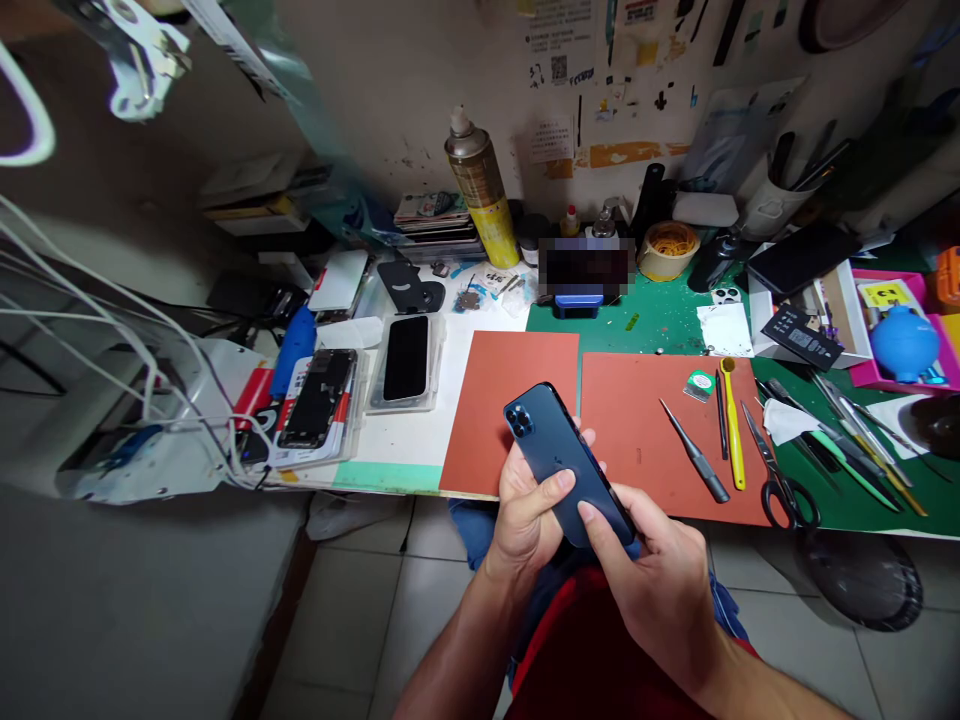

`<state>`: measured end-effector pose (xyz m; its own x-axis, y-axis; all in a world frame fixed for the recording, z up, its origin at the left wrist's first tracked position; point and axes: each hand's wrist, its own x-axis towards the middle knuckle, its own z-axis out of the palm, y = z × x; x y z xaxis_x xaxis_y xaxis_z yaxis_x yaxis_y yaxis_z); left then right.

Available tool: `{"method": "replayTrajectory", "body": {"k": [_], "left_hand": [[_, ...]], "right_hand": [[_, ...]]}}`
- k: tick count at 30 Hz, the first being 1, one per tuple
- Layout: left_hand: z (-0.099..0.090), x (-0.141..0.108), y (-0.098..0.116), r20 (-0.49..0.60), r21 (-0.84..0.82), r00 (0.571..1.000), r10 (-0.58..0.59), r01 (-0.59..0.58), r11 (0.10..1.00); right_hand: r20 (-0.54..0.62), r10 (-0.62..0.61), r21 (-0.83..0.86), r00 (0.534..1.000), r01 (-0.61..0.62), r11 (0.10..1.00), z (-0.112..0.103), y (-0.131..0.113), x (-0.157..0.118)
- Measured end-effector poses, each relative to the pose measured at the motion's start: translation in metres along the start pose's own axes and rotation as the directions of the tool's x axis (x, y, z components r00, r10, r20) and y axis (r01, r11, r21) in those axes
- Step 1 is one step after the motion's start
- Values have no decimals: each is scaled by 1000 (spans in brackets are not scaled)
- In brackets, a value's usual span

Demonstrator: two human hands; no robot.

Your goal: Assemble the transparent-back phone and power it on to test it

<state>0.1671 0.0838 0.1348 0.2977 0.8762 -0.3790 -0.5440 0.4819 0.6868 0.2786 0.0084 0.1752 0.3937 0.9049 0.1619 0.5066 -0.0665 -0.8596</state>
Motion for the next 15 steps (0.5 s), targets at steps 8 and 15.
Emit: {"method": "replayTrajectory", "body": {"k": [8, 15], "left_hand": [[-4, 1, -1, 74, 46, 997, -9, 5, 999], [1, 1, 3, 51, 27, 999, -3, 2, 1000]], "right_hand": [[5, 44, 35, 999, -45, 998, -1, 2, -2], [115, 73, 129, 991, -88, 988, -5, 7, 1]]}}
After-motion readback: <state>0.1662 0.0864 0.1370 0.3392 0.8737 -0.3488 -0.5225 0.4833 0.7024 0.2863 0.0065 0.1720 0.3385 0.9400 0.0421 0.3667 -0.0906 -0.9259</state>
